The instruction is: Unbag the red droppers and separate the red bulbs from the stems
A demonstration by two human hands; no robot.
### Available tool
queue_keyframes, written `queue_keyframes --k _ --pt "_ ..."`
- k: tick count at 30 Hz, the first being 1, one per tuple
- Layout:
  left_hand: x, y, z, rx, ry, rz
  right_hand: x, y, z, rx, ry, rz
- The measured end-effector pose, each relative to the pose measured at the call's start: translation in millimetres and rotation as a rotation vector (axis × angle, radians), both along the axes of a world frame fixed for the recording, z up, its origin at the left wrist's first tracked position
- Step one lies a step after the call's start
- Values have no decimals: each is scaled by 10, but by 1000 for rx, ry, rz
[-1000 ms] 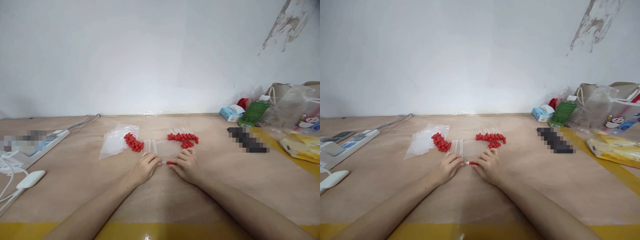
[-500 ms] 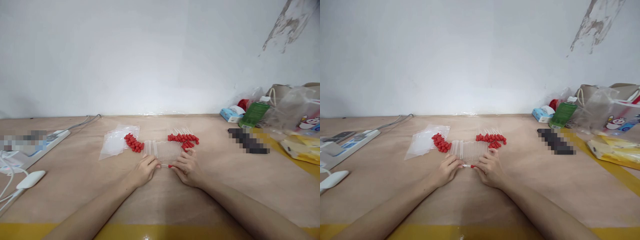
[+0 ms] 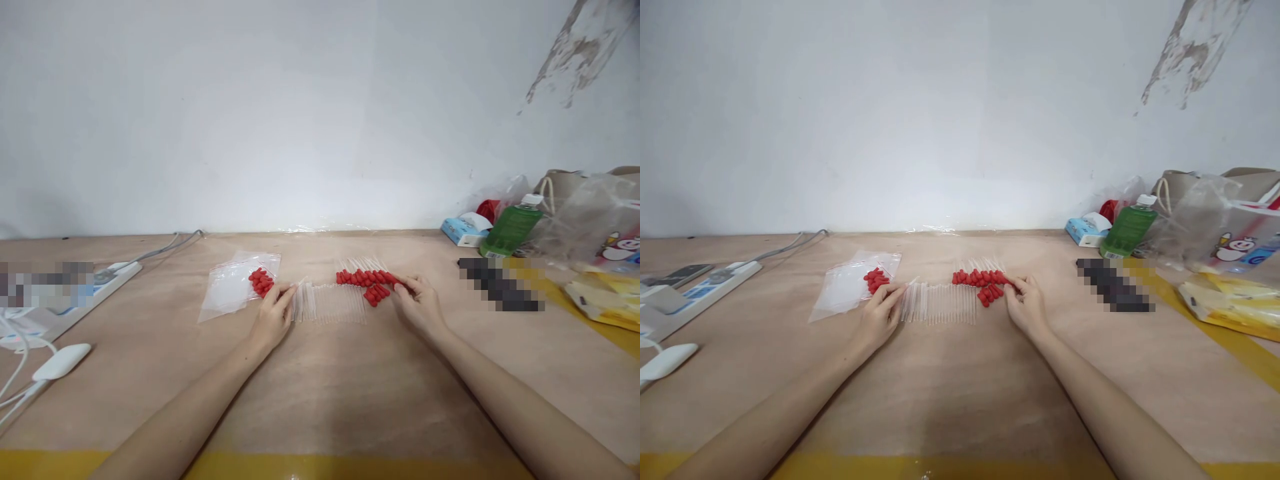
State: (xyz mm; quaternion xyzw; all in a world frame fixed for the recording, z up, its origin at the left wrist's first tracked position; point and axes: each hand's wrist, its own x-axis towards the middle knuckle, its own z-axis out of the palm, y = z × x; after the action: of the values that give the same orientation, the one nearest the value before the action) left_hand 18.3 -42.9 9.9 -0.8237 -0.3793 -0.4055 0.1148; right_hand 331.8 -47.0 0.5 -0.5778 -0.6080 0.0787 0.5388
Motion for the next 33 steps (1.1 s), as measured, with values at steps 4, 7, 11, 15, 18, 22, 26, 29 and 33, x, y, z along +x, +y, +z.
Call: queue_keyframes --k 4,7,11,15,18,22,26,29,33 --pt "-2 125 -90 2 33 14 125 100 -75 -95 79 -66" --pt "-16 169 -149 14 70 13 162 122 -92 -123 32 -120" --pt "13 152 -156 -10 43 18 146 102 -74 -112 -68 -128" --pt "66 101 -107 -72 29 -3 97 73 -54 -116 -153 -114" --pt "93 65 -77 -114 47 -27 67 57 -43 -121 -189 -119" --pt "106 20 -59 -140 43 -29 42 45 -41 -68 -233 -72" --pt "89 -22 -37 -150 48 -22 22 36 -46 -55 -300 -39" --pt "62 -47 -15 -159 75 -39 24 24 -38 -52 -328 -64" --pt "30 -62 2 -198 190 -57 41 6 -7 -52 -310 -130"
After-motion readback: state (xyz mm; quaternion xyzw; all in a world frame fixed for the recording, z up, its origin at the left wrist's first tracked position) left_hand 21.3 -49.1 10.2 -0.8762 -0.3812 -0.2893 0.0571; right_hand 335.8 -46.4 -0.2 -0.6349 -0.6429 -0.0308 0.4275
